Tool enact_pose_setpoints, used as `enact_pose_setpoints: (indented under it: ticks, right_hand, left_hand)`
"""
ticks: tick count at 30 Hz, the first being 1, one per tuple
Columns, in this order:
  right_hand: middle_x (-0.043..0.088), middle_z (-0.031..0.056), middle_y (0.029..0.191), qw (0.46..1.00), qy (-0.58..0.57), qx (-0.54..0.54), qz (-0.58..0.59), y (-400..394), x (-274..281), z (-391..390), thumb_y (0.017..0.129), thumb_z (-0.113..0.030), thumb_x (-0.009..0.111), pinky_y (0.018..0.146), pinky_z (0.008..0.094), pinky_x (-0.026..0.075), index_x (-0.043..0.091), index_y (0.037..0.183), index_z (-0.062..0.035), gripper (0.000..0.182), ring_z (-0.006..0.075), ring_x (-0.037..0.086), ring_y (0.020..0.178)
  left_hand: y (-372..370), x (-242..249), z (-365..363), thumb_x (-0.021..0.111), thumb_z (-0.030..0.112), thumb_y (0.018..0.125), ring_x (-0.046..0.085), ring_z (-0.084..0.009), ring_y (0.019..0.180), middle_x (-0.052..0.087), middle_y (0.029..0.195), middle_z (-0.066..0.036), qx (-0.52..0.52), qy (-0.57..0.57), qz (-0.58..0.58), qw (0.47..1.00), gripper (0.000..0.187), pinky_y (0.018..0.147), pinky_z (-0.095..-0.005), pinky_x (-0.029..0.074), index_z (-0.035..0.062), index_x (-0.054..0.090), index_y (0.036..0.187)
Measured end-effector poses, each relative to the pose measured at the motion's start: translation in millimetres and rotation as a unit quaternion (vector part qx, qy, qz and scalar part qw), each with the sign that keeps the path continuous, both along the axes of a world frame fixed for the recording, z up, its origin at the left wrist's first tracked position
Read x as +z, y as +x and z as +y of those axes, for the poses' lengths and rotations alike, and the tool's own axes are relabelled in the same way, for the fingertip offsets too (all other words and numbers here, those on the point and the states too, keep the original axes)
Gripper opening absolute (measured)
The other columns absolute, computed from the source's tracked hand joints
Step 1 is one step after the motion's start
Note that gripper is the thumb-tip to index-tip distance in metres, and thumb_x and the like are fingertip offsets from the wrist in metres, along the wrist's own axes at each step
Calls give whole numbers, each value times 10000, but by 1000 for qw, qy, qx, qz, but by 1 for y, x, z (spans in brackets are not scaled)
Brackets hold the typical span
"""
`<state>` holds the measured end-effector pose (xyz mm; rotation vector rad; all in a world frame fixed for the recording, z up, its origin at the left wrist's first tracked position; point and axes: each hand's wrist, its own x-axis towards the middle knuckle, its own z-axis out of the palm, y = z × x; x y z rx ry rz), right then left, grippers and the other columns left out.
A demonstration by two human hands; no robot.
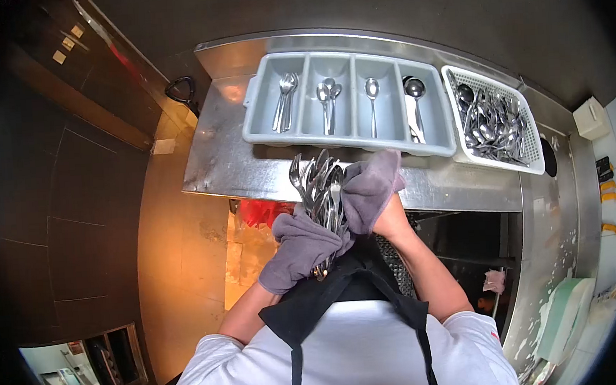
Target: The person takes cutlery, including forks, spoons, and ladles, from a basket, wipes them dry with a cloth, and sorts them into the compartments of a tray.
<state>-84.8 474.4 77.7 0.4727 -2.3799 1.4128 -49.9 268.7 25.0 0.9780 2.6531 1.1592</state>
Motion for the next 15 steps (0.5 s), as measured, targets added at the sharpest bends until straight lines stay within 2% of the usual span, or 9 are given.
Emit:
enact_pose_setpoints:
  ticks: [1, 4, 7, 8, 11, 12, 15]
  right_hand:
    - [633, 125, 860, 999, -8, -23, 21, -1, 3, -10, 680, -62, 710, 735, 430, 477, 685, 848, -59, 170, 325, 610, 810]
    - [635, 116, 836, 995, 41, -57, 66, -12, -5, -28, 682, -60, 710, 731, 430, 479, 688, 829, -63, 148, 331, 611, 812]
    - [639, 89, 809, 993, 2, -103, 58, -24, -18, -30, 707, -48, 698, 733, 422, 486, 689, 818, -72, 114, 302, 627, 825]
    - [639, 94, 841, 993, -48, -109, -16, -25, -15, -33, 732, -48, 692, 750, 416, 491, 676, 873, -58, 142, 294, 631, 842]
    - [621, 124, 983, 989, -2, -68, -131, -19, -14, -36, 729, -69, 733, 842, 394, 482, 642, 982, -37, 270, 262, 607, 917]
    - [601, 140, 1041, 988, -58, -54, -129, -13, -18, -42, 712, -88, 750, 888, 395, 463, 602, 1063, -25, 386, 271, 583, 982]
    - [597, 126, 1059, 993, 20, -100, -66, -9, -37, -48, 710, -75, 744, 899, 381, 458, 581, 1108, -20, 433, 264, 583, 988]
  left_hand:
    - [-3, -4, -7, 634, 100, 810, 635, -194, 909, 663, 959, -67, -2, 4, 3, 1000, 166, 769, -325, 494, 88, 668, 973]
    - [-10, -12, -29, 630, 113, 816, 633, -196, 936, 667, 988, -70, -11, 9, 14, 1000, 185, 792, -331, 491, 92, 677, 993]
    - [-21, -25, -48, 626, 126, 821, 632, -199, 963, 671, 1017, -73, -27, 10, 22, 999, 204, 816, -336, 488, 96, 685, 1013]
    - [-23, -30, -55, 625, 131, 822, 632, -200, 972, 673, 1026, -74, -34, 10, 23, 999, 211, 823, -338, 487, 98, 688, 1020]
    - [-31, -37, -73, 621, 144, 827, 631, -203, 999, 677, 1055, -77, -61, 8, 30, 998, 230, 847, -343, 485, 102, 697, 1040]
    - [-33, -5, -72, 614, 152, 829, 631, -215, 998, 674, 1057, -87, -63, 21, 19, 998, 230, 844, -345, 485, 93, 695, 1037]
    - [-40, 16, -87, 607, 155, 820, 628, -235, 976, 666, 1026, -102, -97, 31, -31, 994, 220, 831, -354, 482, 76, 684, 1010]
